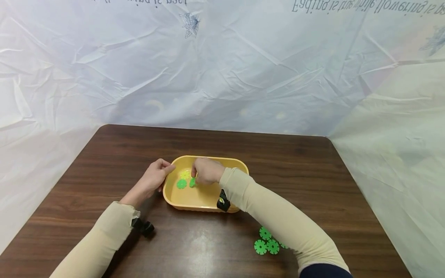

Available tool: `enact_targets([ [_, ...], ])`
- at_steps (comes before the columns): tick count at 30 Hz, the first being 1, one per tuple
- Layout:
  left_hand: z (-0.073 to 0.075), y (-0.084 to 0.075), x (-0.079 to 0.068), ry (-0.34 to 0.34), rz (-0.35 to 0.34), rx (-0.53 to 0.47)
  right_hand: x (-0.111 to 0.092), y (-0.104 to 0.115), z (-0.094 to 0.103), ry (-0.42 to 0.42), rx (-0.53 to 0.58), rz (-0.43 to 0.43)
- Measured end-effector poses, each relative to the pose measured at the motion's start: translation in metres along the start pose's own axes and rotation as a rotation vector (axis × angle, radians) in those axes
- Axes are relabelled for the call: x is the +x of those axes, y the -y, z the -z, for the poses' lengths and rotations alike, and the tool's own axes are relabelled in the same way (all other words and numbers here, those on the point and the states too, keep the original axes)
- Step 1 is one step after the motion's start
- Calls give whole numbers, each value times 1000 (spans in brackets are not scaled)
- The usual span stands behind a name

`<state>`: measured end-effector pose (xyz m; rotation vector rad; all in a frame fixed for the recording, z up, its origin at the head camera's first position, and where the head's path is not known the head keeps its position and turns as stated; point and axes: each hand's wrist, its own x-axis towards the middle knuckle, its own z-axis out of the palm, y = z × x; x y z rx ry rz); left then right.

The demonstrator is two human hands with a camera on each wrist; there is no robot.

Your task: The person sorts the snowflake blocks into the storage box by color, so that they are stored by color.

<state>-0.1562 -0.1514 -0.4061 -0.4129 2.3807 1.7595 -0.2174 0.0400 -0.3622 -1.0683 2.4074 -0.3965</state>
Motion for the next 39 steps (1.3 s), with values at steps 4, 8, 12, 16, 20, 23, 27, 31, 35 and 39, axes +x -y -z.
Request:
enact_targets([
  [4, 0, 1, -1, -2, -4, -4, -1, -1, 0, 31, -15, 23],
  [8, 1, 0, -2, -1, -7, -7, -2, -1, 0, 49, -8, 50],
  [12, 2, 0, -2, 1, -9, -7, -5, 1, -1, 68, -28, 106],
  [16, 3, 0, -2, -1, -13, -7, -8, 6, -2, 112, -98, 165],
  [20, 3, 0, -2, -3, -12, -5, -11, 9, -5, 146, -144, 177],
  [23, 3, -1, -2, -4, -8, -2, -13, 10, -6, 153, -137, 172],
  [27, 3, 0, -3, -5, -3, 2, -17, 9, -2, 142, -81, 184],
  [31, 3, 0, -2, -5, -7, -4, -30, 7, 9, 90, -17, 206],
  [35, 2, 1, -1, -4, -8, -11, -57, 1, 20, 4, 17, 192],
  [39, 0, 1, -1, -3, 1, -5, -91, -13, 27, -146, 25, 170],
])
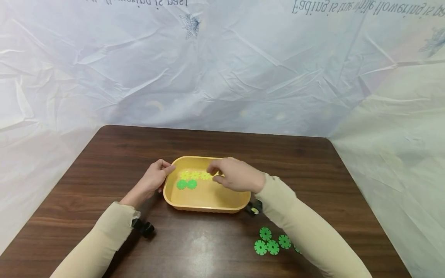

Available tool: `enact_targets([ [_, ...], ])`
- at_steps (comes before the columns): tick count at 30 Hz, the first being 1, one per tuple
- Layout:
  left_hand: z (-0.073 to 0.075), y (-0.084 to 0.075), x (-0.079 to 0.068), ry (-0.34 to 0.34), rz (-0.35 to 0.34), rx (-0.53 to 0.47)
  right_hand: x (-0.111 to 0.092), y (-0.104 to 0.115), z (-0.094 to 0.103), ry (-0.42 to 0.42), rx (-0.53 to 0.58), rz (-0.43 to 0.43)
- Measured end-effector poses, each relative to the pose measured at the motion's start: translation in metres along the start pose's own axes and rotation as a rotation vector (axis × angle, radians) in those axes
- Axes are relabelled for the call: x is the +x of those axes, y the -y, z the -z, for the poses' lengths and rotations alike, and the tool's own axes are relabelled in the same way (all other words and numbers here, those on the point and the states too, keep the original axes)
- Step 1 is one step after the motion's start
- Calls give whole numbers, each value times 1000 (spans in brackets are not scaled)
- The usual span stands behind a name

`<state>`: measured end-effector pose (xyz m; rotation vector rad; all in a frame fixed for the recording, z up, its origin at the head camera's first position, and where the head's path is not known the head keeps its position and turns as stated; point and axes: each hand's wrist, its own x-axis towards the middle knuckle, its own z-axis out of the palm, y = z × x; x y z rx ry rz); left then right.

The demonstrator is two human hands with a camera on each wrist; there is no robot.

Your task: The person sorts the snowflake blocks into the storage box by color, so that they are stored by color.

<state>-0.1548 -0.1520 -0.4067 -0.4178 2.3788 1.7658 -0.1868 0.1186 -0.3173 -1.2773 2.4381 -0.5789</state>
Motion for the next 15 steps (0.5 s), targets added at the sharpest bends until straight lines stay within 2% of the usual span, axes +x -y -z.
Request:
enact_targets([
  [4, -1, 0, 0, -6, 1, 5, -36, -15, 6, -163, -27, -54],
  [8, -2, 1, 0, -3, -6, 2, -70, -34, 8, -247, -17, -165],
  [11, -2, 2, 0, -2, -9, 1, -91, -48, 4, -240, -28, -241],
  [15, -2, 1, 1, -2, -7, 7, -110, -60, -10, -116, -77, -329],
])
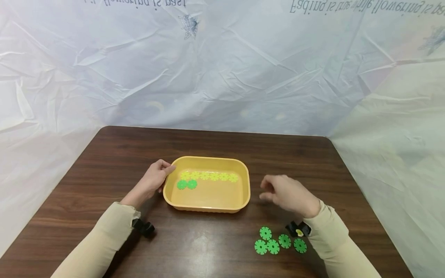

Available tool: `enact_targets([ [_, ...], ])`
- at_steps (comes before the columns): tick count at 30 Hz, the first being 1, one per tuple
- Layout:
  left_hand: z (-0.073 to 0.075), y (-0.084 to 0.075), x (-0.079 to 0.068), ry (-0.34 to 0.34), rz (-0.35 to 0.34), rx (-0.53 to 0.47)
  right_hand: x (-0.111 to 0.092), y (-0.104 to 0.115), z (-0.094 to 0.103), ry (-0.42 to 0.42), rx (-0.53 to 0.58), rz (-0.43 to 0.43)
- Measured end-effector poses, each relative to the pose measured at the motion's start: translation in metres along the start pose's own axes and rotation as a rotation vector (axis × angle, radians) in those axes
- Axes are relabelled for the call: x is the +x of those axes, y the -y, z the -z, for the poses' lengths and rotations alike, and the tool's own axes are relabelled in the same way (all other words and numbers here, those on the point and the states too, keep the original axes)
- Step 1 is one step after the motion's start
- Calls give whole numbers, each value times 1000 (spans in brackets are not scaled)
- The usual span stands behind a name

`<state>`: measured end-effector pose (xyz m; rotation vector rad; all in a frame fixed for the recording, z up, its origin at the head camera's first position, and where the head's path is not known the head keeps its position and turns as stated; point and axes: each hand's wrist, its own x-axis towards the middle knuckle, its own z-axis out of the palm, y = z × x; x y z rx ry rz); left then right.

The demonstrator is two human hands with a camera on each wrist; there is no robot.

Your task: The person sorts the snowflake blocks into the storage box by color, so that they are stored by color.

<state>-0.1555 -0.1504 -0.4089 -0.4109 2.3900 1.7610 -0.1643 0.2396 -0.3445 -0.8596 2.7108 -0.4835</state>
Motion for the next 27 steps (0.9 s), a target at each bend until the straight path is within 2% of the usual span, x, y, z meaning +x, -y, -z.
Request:
enact_targets([
  [3, 0, 0, 0, 2, 4, 1, -8, -4, -14, 117, -51, -68],
  [7, 0, 1, 0, 4, 6, 1, -14, -6, -30, 188, -70, -99],
  [15, 0, 0, 0, 1, -3, 2, -17, -6, -50, 166, -90, 31],
  [20, 0, 0, 0, -3, 4, 7, -17, -6, -53, 163, -104, 56],
  [27, 0, 0, -1, -2, 3, 8, -18, -4, -52, 179, -105, 50],
])
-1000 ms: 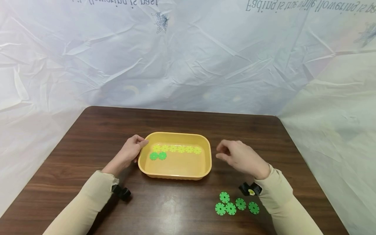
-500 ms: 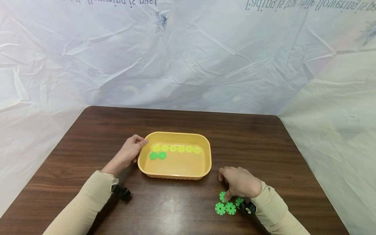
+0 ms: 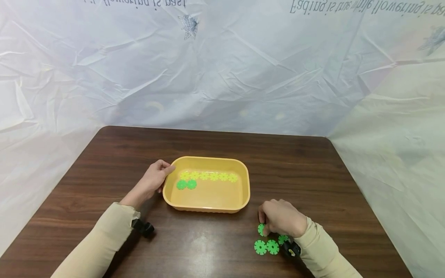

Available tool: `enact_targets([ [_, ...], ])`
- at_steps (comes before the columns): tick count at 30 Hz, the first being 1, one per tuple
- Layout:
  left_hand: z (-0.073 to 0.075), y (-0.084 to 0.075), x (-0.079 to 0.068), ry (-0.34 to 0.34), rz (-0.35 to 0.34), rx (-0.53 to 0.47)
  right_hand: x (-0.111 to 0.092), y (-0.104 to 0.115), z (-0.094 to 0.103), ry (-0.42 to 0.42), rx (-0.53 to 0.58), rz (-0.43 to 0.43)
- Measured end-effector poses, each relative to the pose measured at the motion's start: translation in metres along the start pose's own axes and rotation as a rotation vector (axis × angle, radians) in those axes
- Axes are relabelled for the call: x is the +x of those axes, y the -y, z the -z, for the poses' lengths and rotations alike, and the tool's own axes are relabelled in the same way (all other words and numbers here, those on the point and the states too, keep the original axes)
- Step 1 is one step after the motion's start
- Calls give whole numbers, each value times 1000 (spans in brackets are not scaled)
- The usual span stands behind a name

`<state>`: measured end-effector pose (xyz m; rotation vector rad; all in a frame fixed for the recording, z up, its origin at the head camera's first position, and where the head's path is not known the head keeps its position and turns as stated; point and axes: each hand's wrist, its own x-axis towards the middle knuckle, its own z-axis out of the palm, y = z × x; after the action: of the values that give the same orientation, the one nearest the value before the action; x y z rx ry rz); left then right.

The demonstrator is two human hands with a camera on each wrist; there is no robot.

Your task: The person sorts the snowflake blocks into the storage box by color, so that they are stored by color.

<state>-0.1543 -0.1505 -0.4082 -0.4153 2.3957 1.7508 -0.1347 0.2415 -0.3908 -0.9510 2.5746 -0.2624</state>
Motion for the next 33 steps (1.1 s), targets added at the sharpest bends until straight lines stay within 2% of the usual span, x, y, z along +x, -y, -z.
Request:
enact_targets([
  [6, 0, -1, 0, 1, -3, -3, -1, 0, 2, 3, -7, 35],
  [13, 1, -2, -1, 6, -6, -8, -1, 1, 4, 35, 16, 22],
  [20, 1, -2, -2, 7, 2, -6, -2, -1, 8, 19, -27, 106],
  [33, 0, -1, -1, 5, -4, -6, 2, 4, 7, 30, -34, -1],
])
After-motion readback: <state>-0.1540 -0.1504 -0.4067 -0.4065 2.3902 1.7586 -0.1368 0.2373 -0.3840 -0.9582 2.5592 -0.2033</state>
